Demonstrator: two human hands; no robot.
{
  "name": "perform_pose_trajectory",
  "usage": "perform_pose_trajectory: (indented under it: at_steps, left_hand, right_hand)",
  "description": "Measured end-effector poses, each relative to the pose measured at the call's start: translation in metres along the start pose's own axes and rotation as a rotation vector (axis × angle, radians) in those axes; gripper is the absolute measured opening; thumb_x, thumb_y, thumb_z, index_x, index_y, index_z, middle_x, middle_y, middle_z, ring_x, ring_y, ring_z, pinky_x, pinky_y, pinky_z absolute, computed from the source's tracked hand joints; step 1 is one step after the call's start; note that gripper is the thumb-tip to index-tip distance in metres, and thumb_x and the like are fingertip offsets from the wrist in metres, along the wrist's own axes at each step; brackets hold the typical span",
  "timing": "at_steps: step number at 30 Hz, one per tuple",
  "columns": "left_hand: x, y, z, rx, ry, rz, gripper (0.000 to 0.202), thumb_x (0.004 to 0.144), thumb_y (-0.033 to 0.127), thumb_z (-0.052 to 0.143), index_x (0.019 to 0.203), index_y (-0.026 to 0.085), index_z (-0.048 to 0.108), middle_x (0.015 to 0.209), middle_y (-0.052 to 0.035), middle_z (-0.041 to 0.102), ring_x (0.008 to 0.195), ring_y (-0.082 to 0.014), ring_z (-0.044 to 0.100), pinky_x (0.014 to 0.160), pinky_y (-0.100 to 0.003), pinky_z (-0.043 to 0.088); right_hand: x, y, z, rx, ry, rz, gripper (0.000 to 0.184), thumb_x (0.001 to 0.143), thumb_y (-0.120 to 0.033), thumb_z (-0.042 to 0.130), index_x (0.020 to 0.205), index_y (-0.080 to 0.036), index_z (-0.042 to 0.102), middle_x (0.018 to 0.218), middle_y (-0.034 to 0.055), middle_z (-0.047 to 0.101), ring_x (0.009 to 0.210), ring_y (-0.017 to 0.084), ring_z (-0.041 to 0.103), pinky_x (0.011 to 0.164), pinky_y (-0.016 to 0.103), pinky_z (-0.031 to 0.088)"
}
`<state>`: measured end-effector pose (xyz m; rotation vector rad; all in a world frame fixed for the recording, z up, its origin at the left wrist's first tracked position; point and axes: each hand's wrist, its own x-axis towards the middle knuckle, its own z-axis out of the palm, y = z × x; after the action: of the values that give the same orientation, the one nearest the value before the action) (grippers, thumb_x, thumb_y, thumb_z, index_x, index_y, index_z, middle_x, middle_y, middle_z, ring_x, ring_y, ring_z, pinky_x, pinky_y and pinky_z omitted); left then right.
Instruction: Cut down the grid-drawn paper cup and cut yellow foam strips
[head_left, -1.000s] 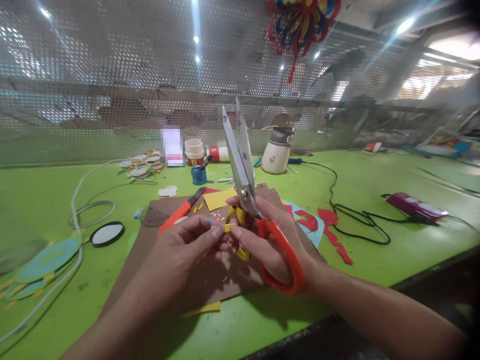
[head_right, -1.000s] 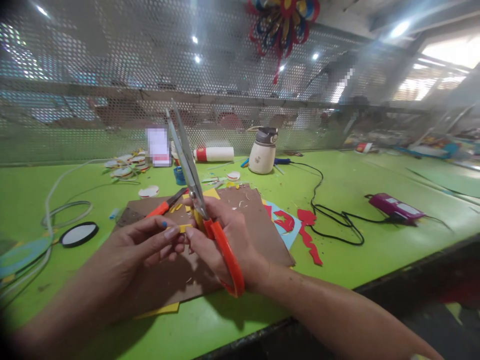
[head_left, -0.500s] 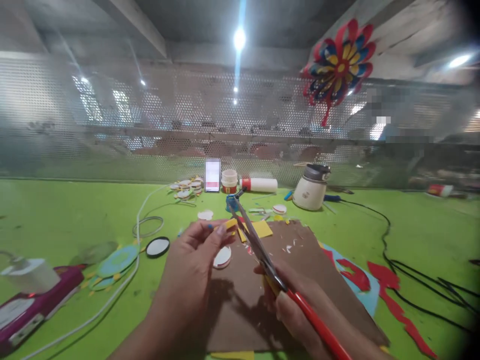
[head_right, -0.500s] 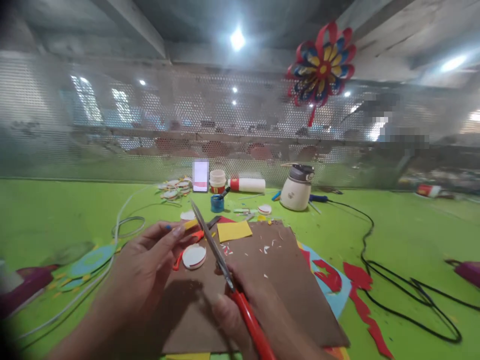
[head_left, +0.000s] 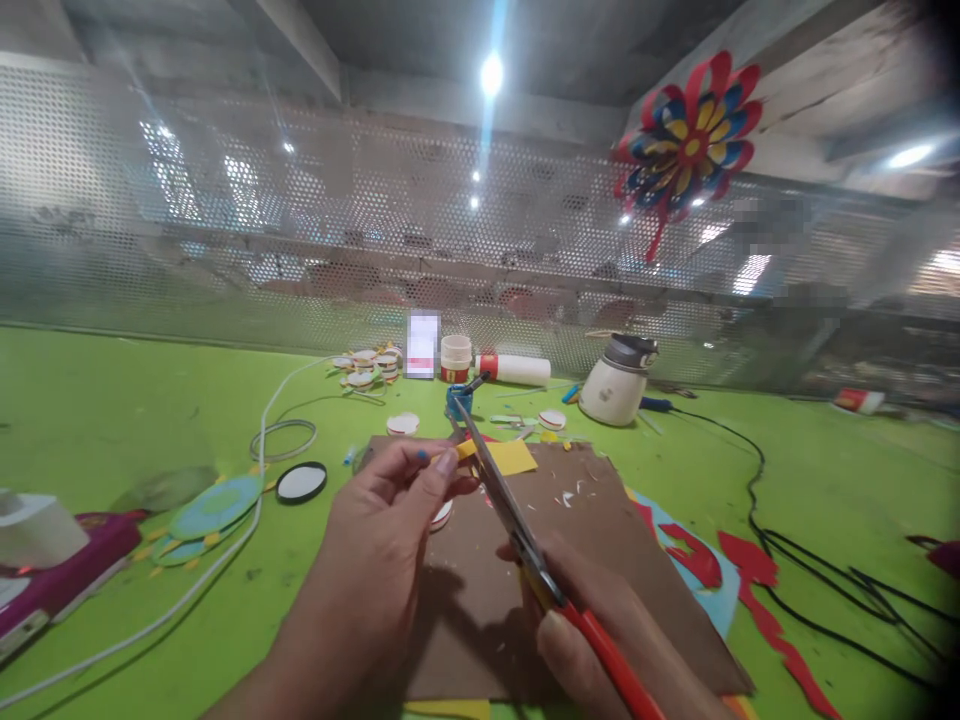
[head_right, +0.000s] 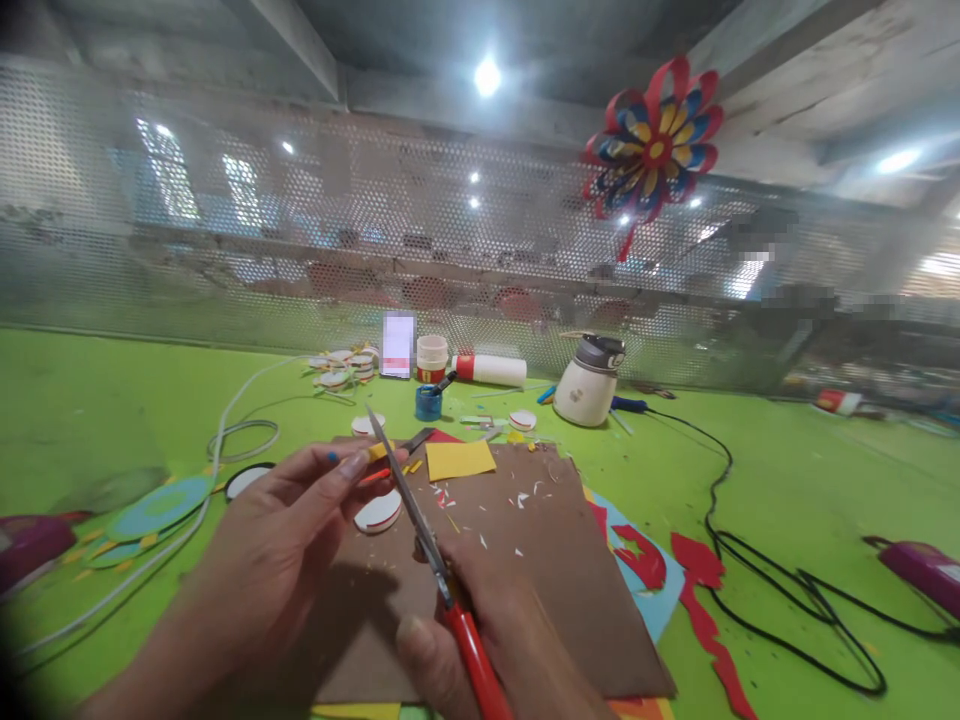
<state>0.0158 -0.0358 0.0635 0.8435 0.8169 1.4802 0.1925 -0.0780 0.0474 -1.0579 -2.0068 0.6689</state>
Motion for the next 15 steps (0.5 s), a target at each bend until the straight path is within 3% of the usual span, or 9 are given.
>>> perform_pose_trajectory:
  at_steps: [15]
  left_hand:
    - [-0.0008,-0.0037,-0.0046,0.068,-0.025,0.029,0.021,0.081,0.034,0.076,0.097,0.020,0.073,0.097,-0.0047,0.078,0.091,-0.0204,0.071,0.070,-0.026,0.053]
  right_hand:
    - [-0.0011,0.0057,0.0013,0.002,0.000,0.015,0.049,0.095,-0.063,0.043,0.115,-0.025,0.066,0.064,0.0036,0.063,0.057,0.022,0.061,0.053,0.033,0.056]
